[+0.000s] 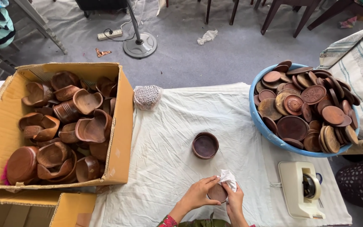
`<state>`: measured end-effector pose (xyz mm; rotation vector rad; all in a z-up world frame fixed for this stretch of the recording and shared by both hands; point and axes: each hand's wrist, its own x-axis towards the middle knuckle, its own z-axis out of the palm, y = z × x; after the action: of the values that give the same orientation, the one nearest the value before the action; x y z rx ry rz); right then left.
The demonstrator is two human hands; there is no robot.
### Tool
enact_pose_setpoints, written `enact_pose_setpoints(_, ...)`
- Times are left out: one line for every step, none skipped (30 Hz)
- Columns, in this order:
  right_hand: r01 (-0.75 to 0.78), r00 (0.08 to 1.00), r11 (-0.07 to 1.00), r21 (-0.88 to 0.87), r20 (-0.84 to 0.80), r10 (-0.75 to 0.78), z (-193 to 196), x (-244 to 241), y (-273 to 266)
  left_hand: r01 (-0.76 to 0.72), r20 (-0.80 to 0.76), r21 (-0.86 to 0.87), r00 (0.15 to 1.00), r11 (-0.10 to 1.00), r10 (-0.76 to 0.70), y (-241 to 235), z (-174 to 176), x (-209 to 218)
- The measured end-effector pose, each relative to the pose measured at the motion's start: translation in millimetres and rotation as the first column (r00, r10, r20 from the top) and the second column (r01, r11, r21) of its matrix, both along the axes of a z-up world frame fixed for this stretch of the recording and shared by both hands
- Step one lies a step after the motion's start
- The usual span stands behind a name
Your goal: The person cleans small wooden bowls and round wooden discs using a white cloth. They pick up items from a cardboard box and a blue basin, wipe them thoroughly, and place them on a white cloth spread on the table.
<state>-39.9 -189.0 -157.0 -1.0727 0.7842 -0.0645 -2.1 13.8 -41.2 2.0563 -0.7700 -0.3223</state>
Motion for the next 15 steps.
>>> enact_pose_setpoints(0.002, 1.000, 1.000, 0.001, 0.003, -0.002, 4.4, 4.4, 1.0, 0.002, 0.003, 0.001, 1.000, 1.000, -0.002, -0.1, 3.7, 4.5)
enact_pose_setpoints(0.022, 1.000, 0.999, 0.036, 0.007, -0.022, 9.1, 6.3, 1.6, -0.005, 0.060, -0.022, 0.998, 1.000, 0.006, -0.4, 7.4, 6.9)
enact_pose_setpoints(0.041, 0.999, 0.997, 0.071, 0.010, -0.042, 13.7, 8.4, 2.4, -0.011, 0.116, -0.046, 0.993, 0.999, 0.016, -0.5, 11.0, 9.5)
enact_pose_setpoints(0.042, 0.999, 0.996, 0.073, 0.010, -0.043, 15.2, 10.8, 1.6, -0.010, 0.117, -0.044, 0.993, 0.999, 0.015, -1.3, 10.2, 17.1)
enact_pose_setpoints(0.059, 0.998, 0.995, 0.082, -0.016, -0.058, 16.6, 13.3, 1.0, -0.018, 0.112, -0.012, 0.994, 1.000, 0.019, -2.0, 9.3, 24.9)
enact_pose_setpoints(0.078, 0.996, 0.993, 0.089, -0.042, -0.074, 18.0, 15.8, 0.0, -0.026, 0.106, 0.021, 0.994, 0.999, 0.023, -3.0, 8.2, 32.8)
enact_pose_setpoints(0.080, 0.996, 0.993, 0.090, -0.042, -0.076, 16.3, 18.8, -4.8, -0.024, 0.106, 0.022, 0.994, 0.999, 0.021, -2.0, 5.3, 47.3)
enact_pose_setpoints(0.117, 0.993, 0.978, 0.174, -0.014, -0.117, 14.4, 22.8, -8.9, -0.135, 0.113, 0.018, 0.985, 0.991, 0.132, -0.7, 2.7, 63.0)
enact_pose_setpoints(0.151, 0.987, 0.954, 0.258, 0.011, -0.160, 12.6, 26.9, -13.0, -0.244, 0.120, 0.013, 0.963, 0.970, 0.241, 0.7, 0.1, 78.8)
enact_pose_setpoints(0.153, 0.987, 0.954, 0.257, 0.009, -0.161, 14.7, 27.0, -15.4, -0.243, 0.118, 0.013, 0.964, 0.970, 0.240, -0.7, 0.5, 92.4)
enact_pose_setpoints(0.132, 0.991, 0.957, 0.258, -0.011, -0.133, 16.6, 27.2, -17.6, -0.306, 0.185, -0.021, 0.934, 0.952, 0.305, -1.7, 0.6, 106.0)
enact_pose_setpoints(0.109, 0.994, 0.960, 0.258, -0.033, -0.104, 18.6, 27.4, -20.1, -0.367, 0.248, -0.060, 0.895, 0.928, 0.370, -2.9, 0.7, 119.3)
enact_pose_setpoints(0.109, 0.994, 0.960, 0.257, -0.035, -0.103, 20.1, 26.1, -19.7, -0.368, 0.246, -0.060, 0.895, 0.928, 0.371, -4.7, -15.4, 125.9)
enact_pose_setpoints(0.083, 0.996, 0.963, 0.255, -0.051, -0.073, 21.5, 23.9, -18.8, -0.404, 0.279, -0.012, 0.877, 0.915, 0.391, -6.1, -31.7, 131.9)
enact_pose_setpoints(0.058, 0.997, 0.966, 0.253, -0.068, -0.042, 22.9, 21.7, -18.0, -0.440, 0.312, 0.034, 0.858, 0.897, 0.408, -7.7, -48.0, 137.8)
